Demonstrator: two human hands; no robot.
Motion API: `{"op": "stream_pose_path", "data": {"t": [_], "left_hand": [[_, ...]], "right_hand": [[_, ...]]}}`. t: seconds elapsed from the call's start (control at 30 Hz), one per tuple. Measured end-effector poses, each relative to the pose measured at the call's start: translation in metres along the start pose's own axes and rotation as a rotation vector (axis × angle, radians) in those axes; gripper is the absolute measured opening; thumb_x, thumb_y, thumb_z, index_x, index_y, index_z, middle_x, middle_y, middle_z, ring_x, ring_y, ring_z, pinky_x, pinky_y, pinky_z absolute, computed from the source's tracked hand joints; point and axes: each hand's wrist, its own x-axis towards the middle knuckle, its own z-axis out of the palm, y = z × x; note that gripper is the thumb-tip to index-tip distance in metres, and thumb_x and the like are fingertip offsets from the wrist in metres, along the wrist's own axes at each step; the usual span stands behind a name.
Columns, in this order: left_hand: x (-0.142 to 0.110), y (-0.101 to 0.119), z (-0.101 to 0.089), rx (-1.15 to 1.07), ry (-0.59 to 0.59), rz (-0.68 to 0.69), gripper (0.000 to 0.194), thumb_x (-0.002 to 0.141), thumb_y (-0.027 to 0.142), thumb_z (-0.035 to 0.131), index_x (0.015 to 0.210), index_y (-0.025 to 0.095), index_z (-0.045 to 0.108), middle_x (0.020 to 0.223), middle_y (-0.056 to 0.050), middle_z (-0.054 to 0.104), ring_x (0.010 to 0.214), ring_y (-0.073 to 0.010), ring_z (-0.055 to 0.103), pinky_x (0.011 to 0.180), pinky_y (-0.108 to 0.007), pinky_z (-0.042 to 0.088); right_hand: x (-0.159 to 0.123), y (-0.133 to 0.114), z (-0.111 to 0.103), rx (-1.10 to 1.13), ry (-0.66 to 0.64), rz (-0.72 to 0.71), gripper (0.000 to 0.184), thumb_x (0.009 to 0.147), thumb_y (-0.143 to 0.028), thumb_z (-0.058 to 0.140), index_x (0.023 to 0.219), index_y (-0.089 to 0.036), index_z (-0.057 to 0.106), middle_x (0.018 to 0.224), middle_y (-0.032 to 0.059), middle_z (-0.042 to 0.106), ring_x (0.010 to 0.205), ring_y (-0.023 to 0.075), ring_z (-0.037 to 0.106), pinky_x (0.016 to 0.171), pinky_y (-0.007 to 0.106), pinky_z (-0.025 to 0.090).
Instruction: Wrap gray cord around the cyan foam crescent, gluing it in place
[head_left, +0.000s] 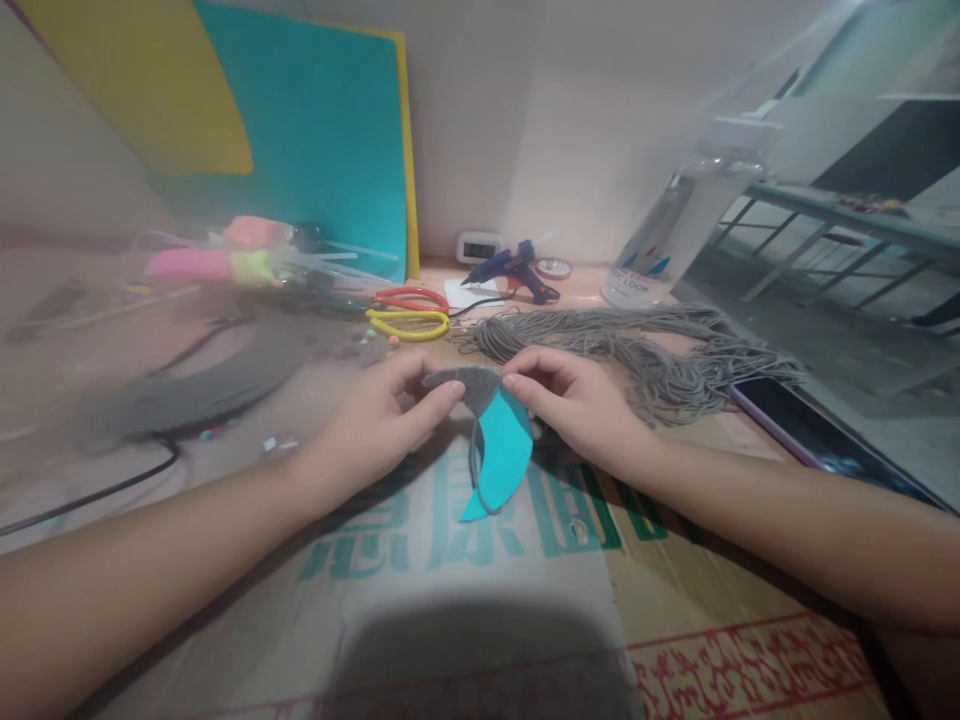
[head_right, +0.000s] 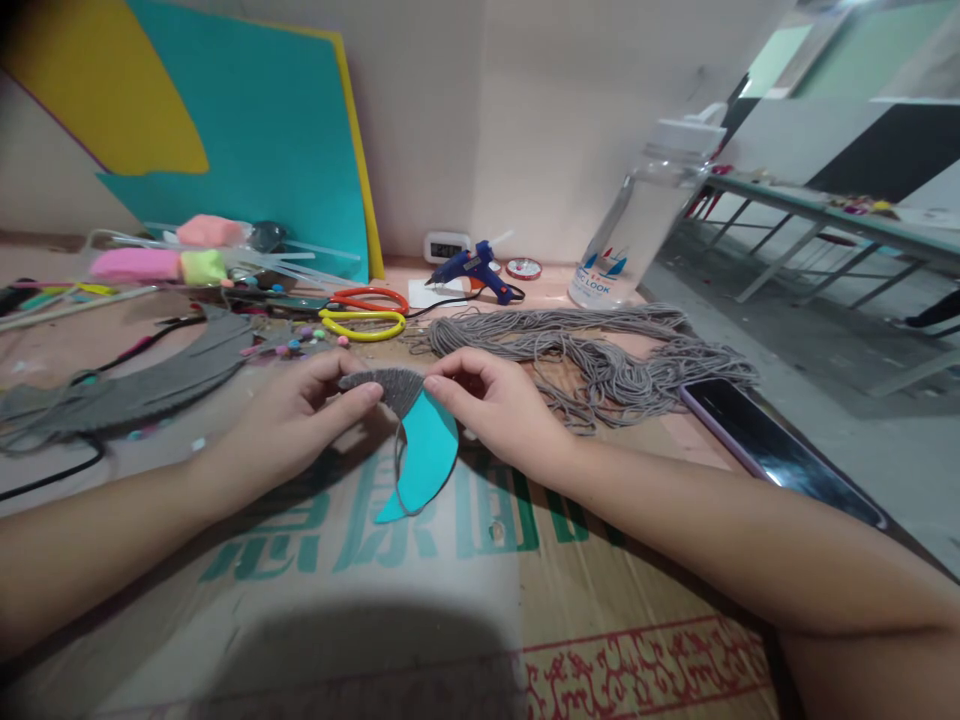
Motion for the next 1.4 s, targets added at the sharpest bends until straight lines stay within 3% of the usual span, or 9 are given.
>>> {"op": "stream_pose_path", "data": {"t": [0.33, 0.47, 0.67, 0.83, 0.97, 1.13, 1.3, 1.4], "left_hand": [[0.0, 0.003, 0.001, -0.042, -0.076, -0.032, 0.03, 0.085, 0.046, 0.054, 0.073, 0.02, 0.053, 0.065, 0.001, 0.055, 0.059, -0.0142, 0.049, 0.054, -0.026, 0.038], [0.001, -0.001, 0.001, -0.082, -0.055, -0.036, 0.028, 0.086, 0.045, 0.055, 0.075, 0.02, 0.052, 0.068, 0.001, 0.057, 0.062, -0.0145, 0.052, 0.056, -0.026, 0.04], [0.002, -0.002, 0.001, -0.116, -0.015, -0.061, 0.029, 0.087, 0.046, 0.055, 0.078, 0.019, 0.051, 0.073, 0.001, 0.059, 0.069, -0.0149, 0.055, 0.064, -0.026, 0.042], [0.001, -0.001, 0.001, -0.173, -0.017, -0.086, 0.029, 0.088, 0.046, 0.055, 0.079, 0.019, 0.05, 0.073, 0.001, 0.059, 0.067, -0.0147, 0.055, 0.061, -0.026, 0.042], [0.002, -0.002, 0.0, -0.187, -0.013, -0.121, 0.029, 0.088, 0.047, 0.055, 0.08, 0.019, 0.05, 0.071, 0.002, 0.057, 0.062, -0.013, 0.052, 0.058, -0.024, 0.039], [0.002, -0.004, 0.0, -0.196, -0.018, -0.123, 0.029, 0.088, 0.047, 0.055, 0.081, 0.019, 0.052, 0.073, 0.002, 0.059, 0.063, -0.0131, 0.053, 0.058, -0.025, 0.04], [0.0, -0.003, 0.001, -0.244, -0.048, -0.129, 0.03, 0.087, 0.048, 0.056, 0.079, 0.02, 0.05, 0.061, 0.004, 0.053, 0.053, -0.0112, 0.048, 0.051, -0.024, 0.037], [0.001, -0.004, 0.001, -0.232, -0.062, -0.134, 0.031, 0.086, 0.049, 0.057, 0.078, 0.02, 0.051, 0.062, 0.003, 0.055, 0.053, -0.0114, 0.048, 0.05, -0.023, 0.037]], "right_hand": [[0.0, 0.002, -0.002, -0.146, 0.008, -0.086, 0.018, 0.085, -0.034, 0.062, 0.08, -0.017, 0.066, 0.074, -0.0012, 0.064, 0.066, 0.0097, 0.054, 0.059, 0.023, 0.042], [0.001, -0.001, -0.003, -0.172, 0.013, -0.063, 0.022, 0.087, -0.036, 0.059, 0.083, -0.018, 0.071, 0.076, -0.0006, 0.067, 0.067, 0.0113, 0.057, 0.061, 0.024, 0.044], [0.002, -0.001, -0.004, -0.08, 0.049, -0.012, 0.028, 0.092, -0.038, 0.052, 0.096, -0.019, 0.073, 0.083, 0.0011, 0.07, 0.071, 0.012, 0.06, 0.062, 0.024, 0.046], [0.007, 0.005, -0.004, 0.063, 0.112, 0.012, 0.026, 0.091, -0.04, 0.055, 0.102, -0.019, 0.064, 0.073, -0.0012, 0.063, 0.06, 0.0094, 0.055, 0.055, 0.022, 0.044], [0.011, 0.008, -0.007, 0.11, 0.19, -0.016, 0.021, 0.086, -0.038, 0.063, 0.084, -0.02, 0.052, 0.063, -0.0052, 0.057, 0.054, 0.0081, 0.051, 0.052, 0.021, 0.041], [0.008, 0.003, -0.006, -0.008, 0.133, -0.038, 0.032, 0.091, -0.04, 0.055, 0.068, -0.019, 0.05, 0.059, -0.0036, 0.054, 0.055, 0.008, 0.05, 0.055, 0.022, 0.042], [0.007, 0.002, -0.003, 0.048, 0.101, 0.013, 0.015, 0.086, -0.033, 0.06, 0.083, -0.019, 0.06, 0.067, -0.0034, 0.058, 0.056, 0.008, 0.05, 0.052, 0.021, 0.041], [0.007, 0.002, -0.003, 0.078, 0.077, 0.016, 0.014, 0.086, -0.032, 0.06, 0.09, -0.019, 0.064, 0.069, -0.0025, 0.061, 0.059, 0.0089, 0.054, 0.056, 0.022, 0.044]]}}
